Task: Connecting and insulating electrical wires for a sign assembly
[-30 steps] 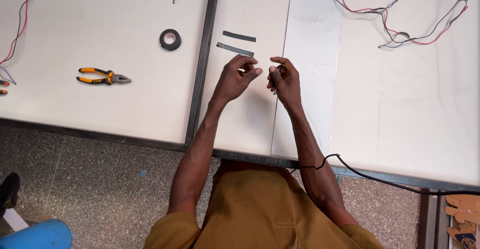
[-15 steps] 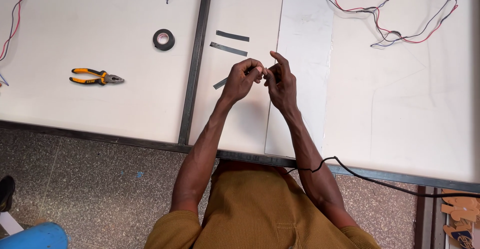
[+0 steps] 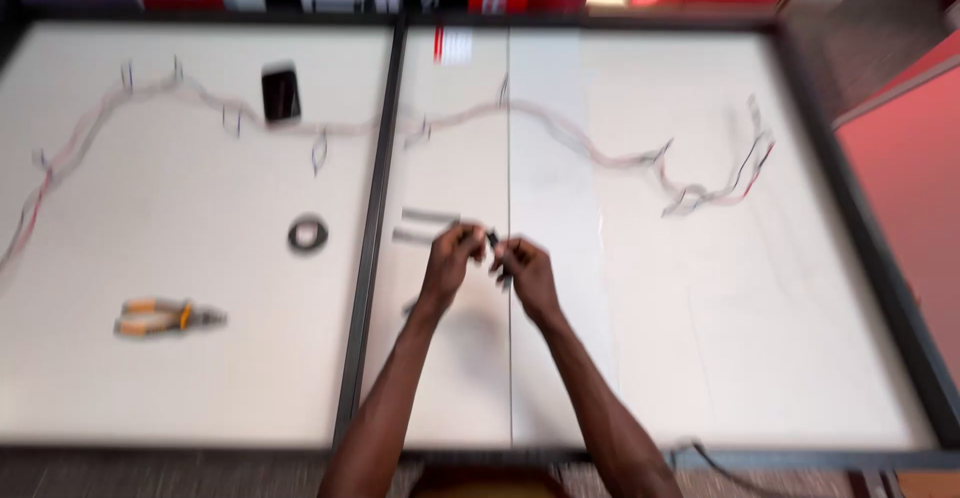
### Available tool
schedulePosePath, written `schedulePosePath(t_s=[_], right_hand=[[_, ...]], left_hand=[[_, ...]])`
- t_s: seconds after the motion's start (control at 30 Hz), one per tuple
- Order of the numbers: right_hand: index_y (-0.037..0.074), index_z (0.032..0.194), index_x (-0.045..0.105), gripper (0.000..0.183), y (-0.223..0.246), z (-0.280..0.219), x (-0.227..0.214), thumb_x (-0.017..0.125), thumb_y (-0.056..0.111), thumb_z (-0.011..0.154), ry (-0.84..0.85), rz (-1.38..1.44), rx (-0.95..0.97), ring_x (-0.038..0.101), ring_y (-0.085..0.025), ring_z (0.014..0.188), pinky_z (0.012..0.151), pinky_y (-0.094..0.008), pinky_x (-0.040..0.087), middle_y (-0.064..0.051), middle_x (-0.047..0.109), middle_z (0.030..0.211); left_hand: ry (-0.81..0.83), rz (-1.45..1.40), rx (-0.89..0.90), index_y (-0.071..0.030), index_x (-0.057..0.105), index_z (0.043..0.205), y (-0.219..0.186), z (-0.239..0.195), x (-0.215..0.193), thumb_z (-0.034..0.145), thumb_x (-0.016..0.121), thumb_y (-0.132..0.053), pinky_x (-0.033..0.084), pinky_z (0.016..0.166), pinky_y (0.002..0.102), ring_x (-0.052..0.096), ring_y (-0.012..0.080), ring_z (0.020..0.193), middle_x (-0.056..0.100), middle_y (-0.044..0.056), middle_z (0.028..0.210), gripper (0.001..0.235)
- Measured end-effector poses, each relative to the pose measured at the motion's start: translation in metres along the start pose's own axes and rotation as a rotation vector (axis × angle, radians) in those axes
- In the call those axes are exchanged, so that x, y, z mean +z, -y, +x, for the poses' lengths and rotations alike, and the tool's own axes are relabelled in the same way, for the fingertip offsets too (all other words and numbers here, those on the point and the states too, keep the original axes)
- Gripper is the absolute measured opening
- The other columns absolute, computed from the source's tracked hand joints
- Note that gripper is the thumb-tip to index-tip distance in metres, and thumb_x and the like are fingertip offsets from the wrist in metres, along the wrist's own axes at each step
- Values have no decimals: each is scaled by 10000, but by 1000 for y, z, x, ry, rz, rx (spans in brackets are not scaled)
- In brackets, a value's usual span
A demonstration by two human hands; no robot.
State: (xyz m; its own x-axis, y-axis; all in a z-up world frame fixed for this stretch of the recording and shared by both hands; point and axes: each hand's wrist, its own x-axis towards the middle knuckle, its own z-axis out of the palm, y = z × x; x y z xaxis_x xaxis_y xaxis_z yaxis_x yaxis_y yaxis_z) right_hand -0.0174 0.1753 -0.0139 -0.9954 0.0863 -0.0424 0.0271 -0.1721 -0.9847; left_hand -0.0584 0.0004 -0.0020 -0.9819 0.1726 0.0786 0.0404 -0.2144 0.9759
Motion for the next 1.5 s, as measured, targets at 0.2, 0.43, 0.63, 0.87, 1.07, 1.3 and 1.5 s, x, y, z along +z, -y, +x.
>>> schedulePosePath(t_s=[0.2,0.43,0.63,0.87,1.07,1.3,1.5], right_hand=[[-63,1110,755,202,47,75,-19,779,136,1091,-116,80,17,787,-273,657,525,-326,655,-206,746,792],[-79,1168,730,198,29,219,-1,716,106,1098,-228,87,49,805,-256,684,573,-325,696,-177,729,818],[-48,1144,693,145,-43,306,17,692,86,1087,-348,206,123,825,-270,741,624,-375,726,-169,762,854],[-64,1141,686,143,-57,342,10,683,72,1096,-374,167,204,834,-278,756,643,-372,739,-190,769,878],[-38,1145,688,131,-74,385,-8,703,81,1093,-325,137,205,826,-278,755,618,-388,740,-187,771,875],[-30,1089,678,93,-69,439,-10,700,59,1075,-284,284,219,802,-281,697,586,-399,742,-178,743,831],[-32,1006,686,65,-99,499,-18,683,24,1038,-277,381,282,755,-298,574,494,-441,719,-178,695,732]], left_hand=[[-17,-52,-136,24,754,1119,-13,100,-8,1192,569,-198,592,713,306,702,214,790,704,139,846,298],[43,757,233,-96,747,1243,87,292,-24,1082,713,-187,627,1000,435,767,328,1175,766,131,1141,188],[89,1282,214,-52,568,1609,122,369,-20,1153,557,-159,419,1271,549,476,422,1577,621,189,1576,469],[107,1199,207,-169,668,1177,134,420,-21,1085,678,-311,538,1049,575,605,394,1256,613,82,1185,170],[2,1133,210,-151,627,1063,106,430,-10,1075,616,-244,573,986,579,681,421,1152,678,126,1066,94],[-18,933,-255,-374,829,944,108,482,-28,937,608,-416,642,943,539,826,358,1098,870,1,995,225],[-8,495,-78,-130,824,1180,135,481,-31,868,801,-241,581,754,448,752,306,788,689,110,747,333]])
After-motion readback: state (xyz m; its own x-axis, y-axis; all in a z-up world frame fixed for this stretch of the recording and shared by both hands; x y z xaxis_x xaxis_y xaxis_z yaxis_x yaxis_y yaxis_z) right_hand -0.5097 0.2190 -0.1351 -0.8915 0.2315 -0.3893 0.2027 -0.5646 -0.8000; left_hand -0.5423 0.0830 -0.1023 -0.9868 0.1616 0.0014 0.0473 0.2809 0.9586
